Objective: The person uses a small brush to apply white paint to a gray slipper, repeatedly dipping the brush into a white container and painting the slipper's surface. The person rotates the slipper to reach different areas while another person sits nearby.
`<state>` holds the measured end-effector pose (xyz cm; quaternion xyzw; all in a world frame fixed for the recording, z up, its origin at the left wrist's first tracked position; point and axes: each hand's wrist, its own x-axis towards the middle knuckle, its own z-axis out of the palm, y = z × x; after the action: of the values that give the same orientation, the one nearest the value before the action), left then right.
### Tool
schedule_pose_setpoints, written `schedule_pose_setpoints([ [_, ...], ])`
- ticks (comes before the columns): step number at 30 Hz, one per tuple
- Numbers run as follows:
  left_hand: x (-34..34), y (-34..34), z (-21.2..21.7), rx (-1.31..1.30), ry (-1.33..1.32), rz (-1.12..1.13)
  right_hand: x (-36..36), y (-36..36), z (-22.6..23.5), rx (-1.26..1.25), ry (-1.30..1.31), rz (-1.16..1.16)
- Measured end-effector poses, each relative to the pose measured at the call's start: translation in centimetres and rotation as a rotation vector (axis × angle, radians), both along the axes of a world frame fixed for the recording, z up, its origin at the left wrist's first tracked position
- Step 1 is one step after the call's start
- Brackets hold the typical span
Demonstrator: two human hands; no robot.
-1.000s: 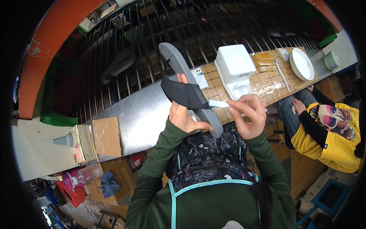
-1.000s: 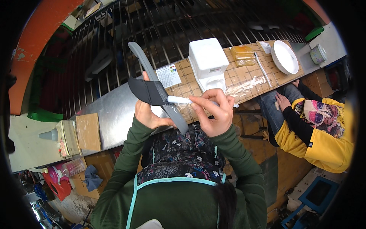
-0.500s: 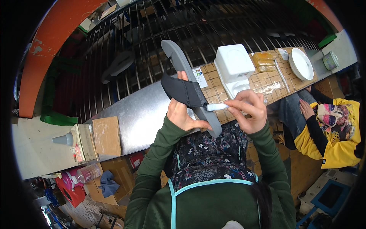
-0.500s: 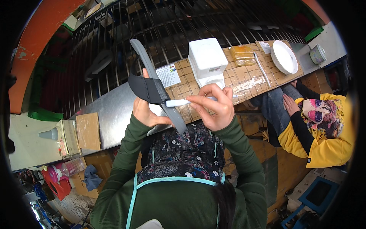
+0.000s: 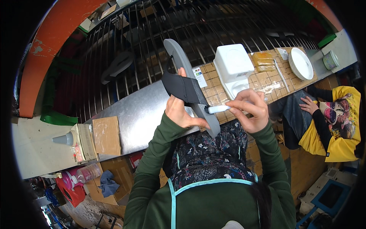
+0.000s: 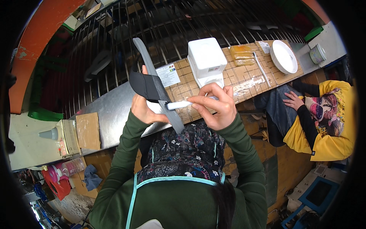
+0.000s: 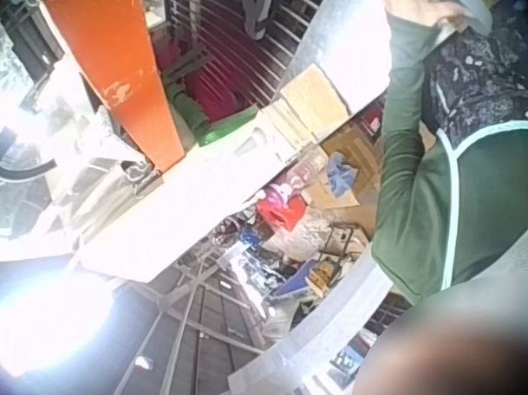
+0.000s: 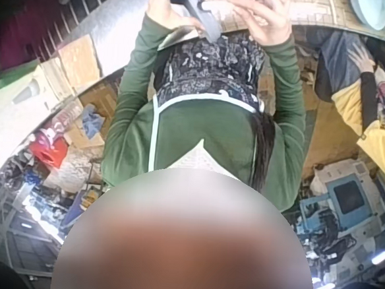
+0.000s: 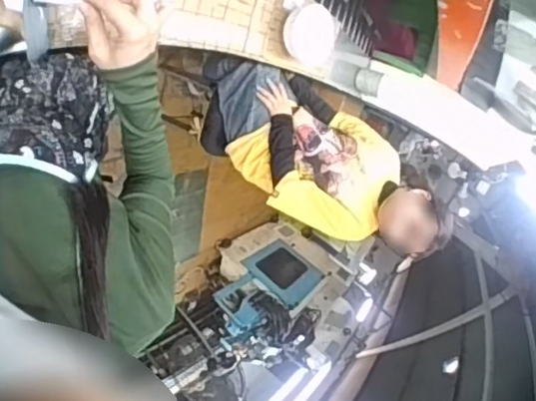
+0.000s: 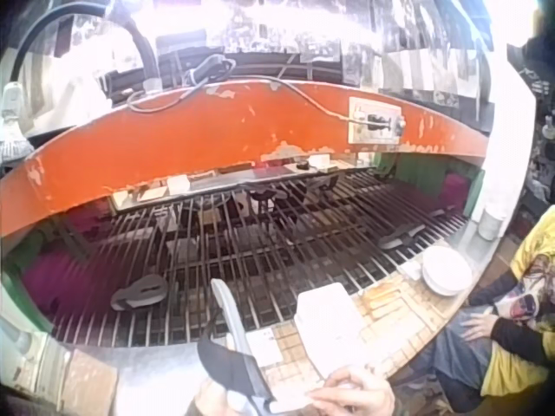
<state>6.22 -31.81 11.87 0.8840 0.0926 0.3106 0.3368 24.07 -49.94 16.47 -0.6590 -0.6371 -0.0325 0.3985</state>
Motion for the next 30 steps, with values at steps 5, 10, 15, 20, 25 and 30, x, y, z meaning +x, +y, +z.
schedule_pose_setpoints([
  [5,0.01,0.1,0.15,0.037,-0.004,-0.018,0.34,0.06,0.09,0.007,0.054,0.04],
  [10,0.36,-0.1,0.27,0.088,-0.04,-0.035,-0.07,0.47,0.14,0.044,0.103,-0.015],
  [15,0.37,-0.03,0.33,0.0,-0.041,-0.045,-0.05,0.41,0.65,0.015,0.042,-0.011],
  [20,0.12,0.13,0.46,0.09,-0.021,-0.014,0.21,0.34,0.87,-0.001,0.001,0.013],
  [25,-0.04,0.15,0.56,0.057,0.02,-0.013,0.47,0.34,0.95,-0.032,-0.018,0.034],
  [30,0.26,0.5,0.31,0.062,-0.004,-0.026,0.5,0.3,1.02,-0.041,-0.018,0.049],
])
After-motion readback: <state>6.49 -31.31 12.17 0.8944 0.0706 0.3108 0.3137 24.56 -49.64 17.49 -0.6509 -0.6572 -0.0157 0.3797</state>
